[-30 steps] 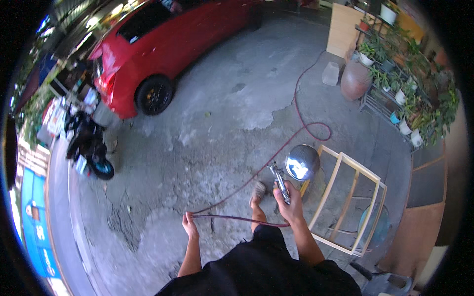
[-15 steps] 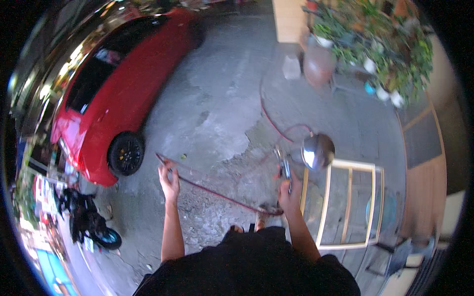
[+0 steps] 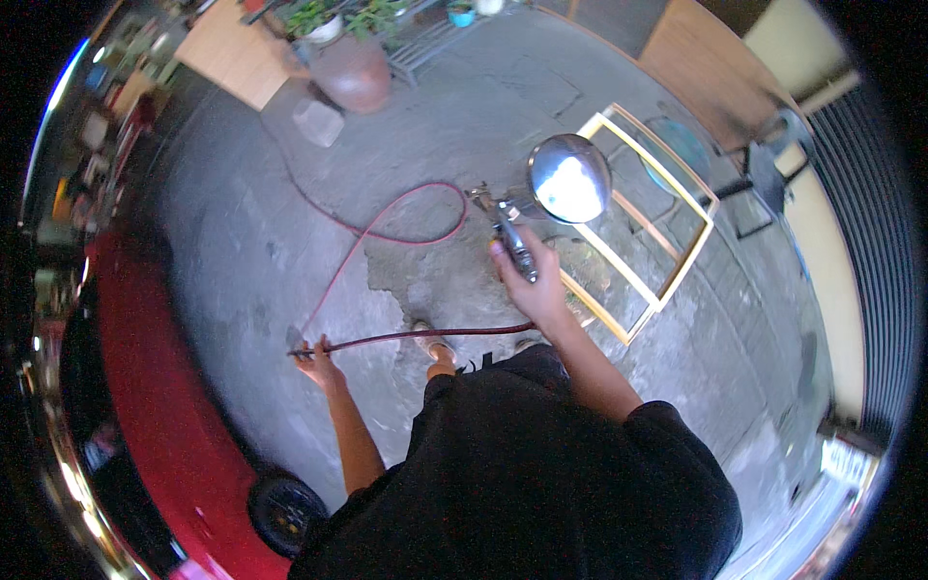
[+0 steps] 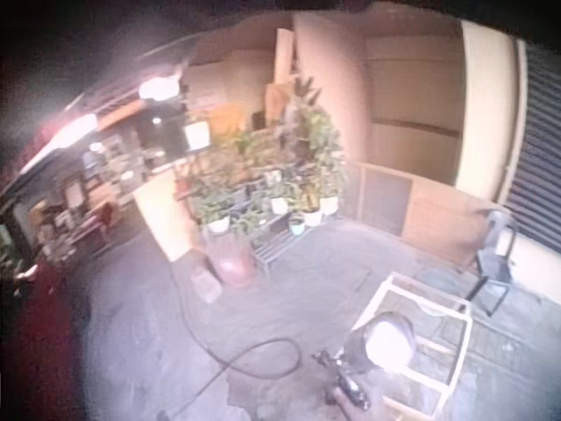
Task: The person uses a spray gun connected to a hose to apply a light-colored finish to a wooden frame resting on a chair outdoors. The person moves around the frame to cover all sides, then walks into a workshop area.
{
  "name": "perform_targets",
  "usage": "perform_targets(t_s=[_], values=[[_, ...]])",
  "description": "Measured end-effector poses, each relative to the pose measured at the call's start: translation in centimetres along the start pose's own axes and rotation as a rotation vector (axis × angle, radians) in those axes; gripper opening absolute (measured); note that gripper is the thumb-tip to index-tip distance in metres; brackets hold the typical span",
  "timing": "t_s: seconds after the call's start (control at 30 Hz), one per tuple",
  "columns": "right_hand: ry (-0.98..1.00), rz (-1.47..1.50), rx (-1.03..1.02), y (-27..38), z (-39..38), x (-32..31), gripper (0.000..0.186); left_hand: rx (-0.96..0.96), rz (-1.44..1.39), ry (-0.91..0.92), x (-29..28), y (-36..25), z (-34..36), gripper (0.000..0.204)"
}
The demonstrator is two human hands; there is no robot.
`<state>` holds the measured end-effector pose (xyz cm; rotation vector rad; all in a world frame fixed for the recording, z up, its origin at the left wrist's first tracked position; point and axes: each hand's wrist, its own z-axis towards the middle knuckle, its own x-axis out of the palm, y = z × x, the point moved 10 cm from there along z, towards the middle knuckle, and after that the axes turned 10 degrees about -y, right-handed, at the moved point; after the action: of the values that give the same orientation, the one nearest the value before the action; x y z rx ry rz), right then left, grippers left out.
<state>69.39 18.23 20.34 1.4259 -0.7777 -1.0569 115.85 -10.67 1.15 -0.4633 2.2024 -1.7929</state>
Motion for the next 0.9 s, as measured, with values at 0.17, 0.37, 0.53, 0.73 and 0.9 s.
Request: perform_targets(t_s=[0.17,0.37,0.53,0.73,0.9], values=[[-0.206,-0.088,0.026,2.0,0.1,5.4,0.023,-0.431,-0.111,0.040,1.7,10.5,11.0,0.035],[-0.327,-0.108,0.105,1.8,-1.6,7.5,0.025,-0.541,-0.143,0.079,7.4,11.8,20.5,0.027],[-0.500,-0.084,0.232,-0.8,0.7,8.6,0.025,-0.428,0.096,0.233,15.7,11.1,24.6,0.024],[-0.747,-0.198,0.256,-4.3,2.2,6.4,0.023,-0.285,0.166,0.721,32.3,7.3,25.3,0.018],[-0.961,-0.236,0.326,-7.9,1.7,6.0,0.024,-0.299,0.337,1.003,46.9,5.3,20.0,0.019]])
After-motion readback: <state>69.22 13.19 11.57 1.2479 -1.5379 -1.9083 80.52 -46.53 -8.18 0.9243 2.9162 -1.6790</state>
